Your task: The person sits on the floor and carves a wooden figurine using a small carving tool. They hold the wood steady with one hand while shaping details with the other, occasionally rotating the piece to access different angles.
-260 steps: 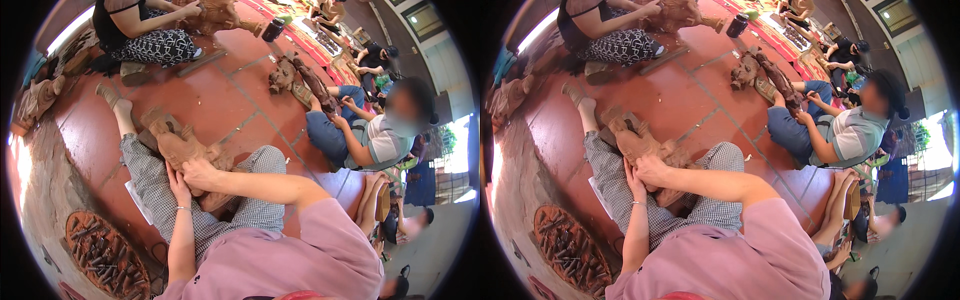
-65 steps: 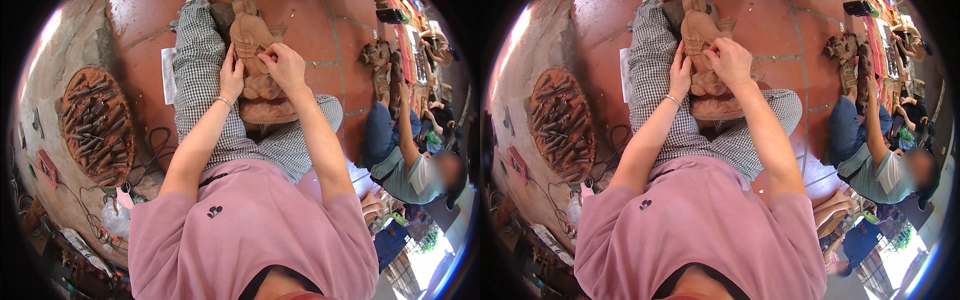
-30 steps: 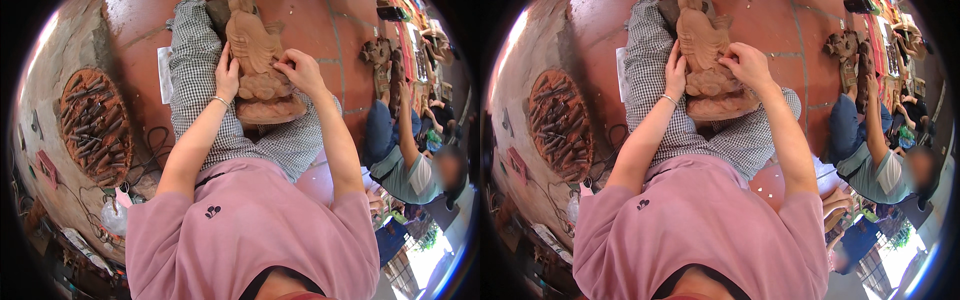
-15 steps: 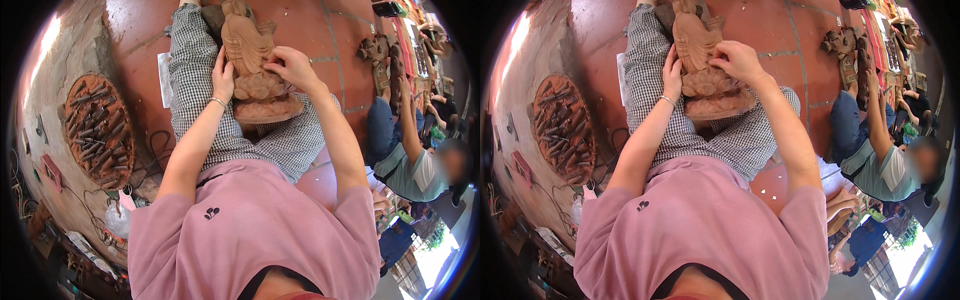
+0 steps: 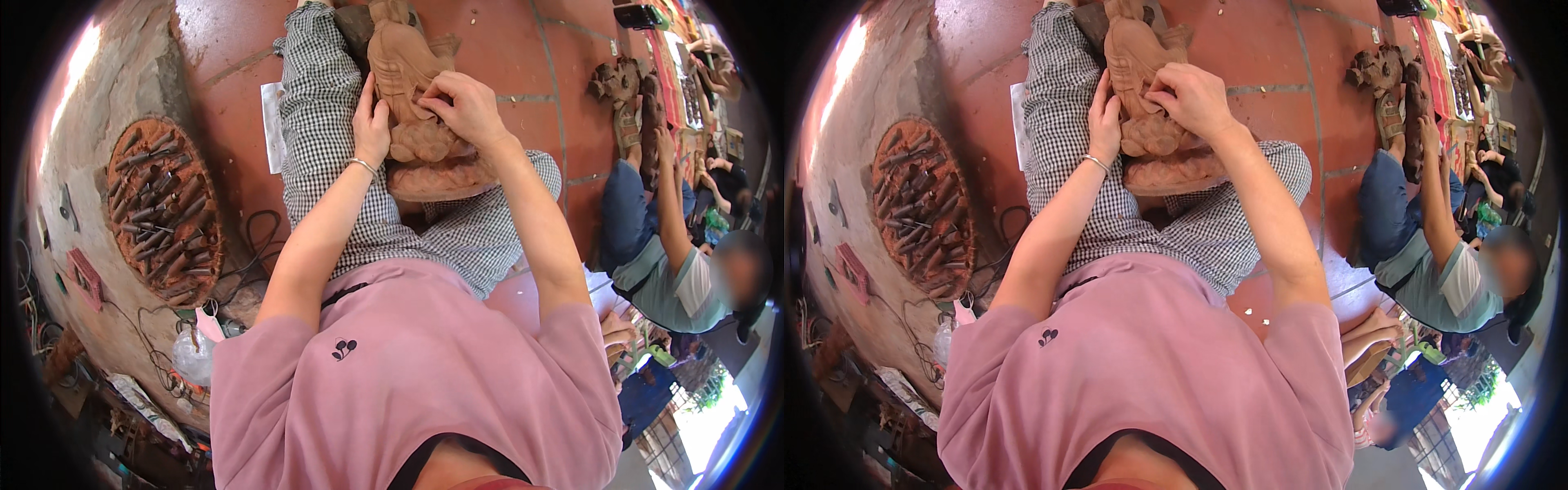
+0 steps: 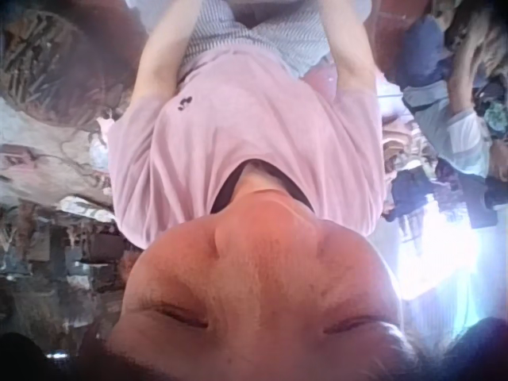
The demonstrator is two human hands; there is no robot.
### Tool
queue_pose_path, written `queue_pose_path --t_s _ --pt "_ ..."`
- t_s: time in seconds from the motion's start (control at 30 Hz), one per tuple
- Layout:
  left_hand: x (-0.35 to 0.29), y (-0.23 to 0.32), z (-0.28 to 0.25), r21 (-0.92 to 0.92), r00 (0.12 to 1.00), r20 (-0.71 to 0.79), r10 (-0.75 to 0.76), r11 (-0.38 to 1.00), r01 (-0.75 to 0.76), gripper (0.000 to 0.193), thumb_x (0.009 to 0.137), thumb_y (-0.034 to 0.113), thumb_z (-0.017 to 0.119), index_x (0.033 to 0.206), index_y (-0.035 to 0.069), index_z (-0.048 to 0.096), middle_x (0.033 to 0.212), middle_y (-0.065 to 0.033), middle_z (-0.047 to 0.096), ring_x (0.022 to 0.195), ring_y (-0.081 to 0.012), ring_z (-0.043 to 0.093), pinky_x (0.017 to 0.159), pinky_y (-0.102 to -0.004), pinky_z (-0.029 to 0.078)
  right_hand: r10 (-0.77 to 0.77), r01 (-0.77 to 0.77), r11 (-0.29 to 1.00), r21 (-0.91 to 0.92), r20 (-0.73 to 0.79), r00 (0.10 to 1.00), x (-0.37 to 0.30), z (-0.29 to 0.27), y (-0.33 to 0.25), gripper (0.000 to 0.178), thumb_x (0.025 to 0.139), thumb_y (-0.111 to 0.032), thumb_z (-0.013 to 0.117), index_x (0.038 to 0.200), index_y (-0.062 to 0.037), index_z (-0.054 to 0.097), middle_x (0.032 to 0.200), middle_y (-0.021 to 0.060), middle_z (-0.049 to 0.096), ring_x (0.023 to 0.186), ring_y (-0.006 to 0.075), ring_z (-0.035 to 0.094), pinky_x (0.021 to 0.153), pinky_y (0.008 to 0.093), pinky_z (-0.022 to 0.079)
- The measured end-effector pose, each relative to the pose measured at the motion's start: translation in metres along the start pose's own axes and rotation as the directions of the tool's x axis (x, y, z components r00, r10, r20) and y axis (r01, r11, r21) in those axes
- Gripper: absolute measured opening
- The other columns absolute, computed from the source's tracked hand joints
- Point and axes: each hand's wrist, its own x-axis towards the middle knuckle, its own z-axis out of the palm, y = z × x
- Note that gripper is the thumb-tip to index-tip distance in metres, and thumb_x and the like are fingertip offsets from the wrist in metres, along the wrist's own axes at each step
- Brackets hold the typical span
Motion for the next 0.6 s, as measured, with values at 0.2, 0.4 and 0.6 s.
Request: queue_pose_path --t_s 0.2,0.4,0.6 --pt "0.001 -0.011 -0.002 0.064 0.997 -0.038 0.066 0.996 -0.064 0.058 0.094 0.014 0.045 0.150 0.002 0.038 0.137 -0.0185 0.058 0.108 -0.0205 0.061 0.093 -0.0270 0.046 0.317 -0.316 0.948 -0.043 0.015 0.948 -0.023 -0.028 0.009 0.020 0.083 -0.026 0.074 0.084 -0.0075 0.068 0.080 0.0028 0.063 0.076 0.0205 0.061 0.067 0.0333 0.049" --pt "0.001 -0.006 -0.002 0.032 1.000 -0.023 -0.006 0.999 0.007 0.058 0.094 0.014 0.046 0.150 0.004 0.038 0.131 -0.0148 0.062 0.097 -0.0169 0.062 0.085 -0.0259 0.047 0.424 -0.413 0.901 0.131 -0.074 0.902 -0.050 -0.027 0.008 0.026 0.085 -0.029 0.074 0.086 -0.0050 0.065 0.084 0.0079 0.061 0.074 0.0243 0.061 0.068 0.0351 0.049" --pt "0.003 -0.016 -0.004 0.070 0.998 -0.042 0.050 0.996 -0.047 0.058 0.093 0.014 0.046 0.150 0.005 0.039 0.125 -0.0132 0.064 0.088 -0.0153 0.060 0.081 -0.0258 0.048 0.582 -0.446 0.774 0.449 -0.229 0.780 -0.048 -0.025 -0.002 0.022 0.088 -0.013 0.071 0.101 -0.0014 0.059 0.087 0.0066 0.067 0.076 0.0149 0.065 0.069 0.0292 0.052"
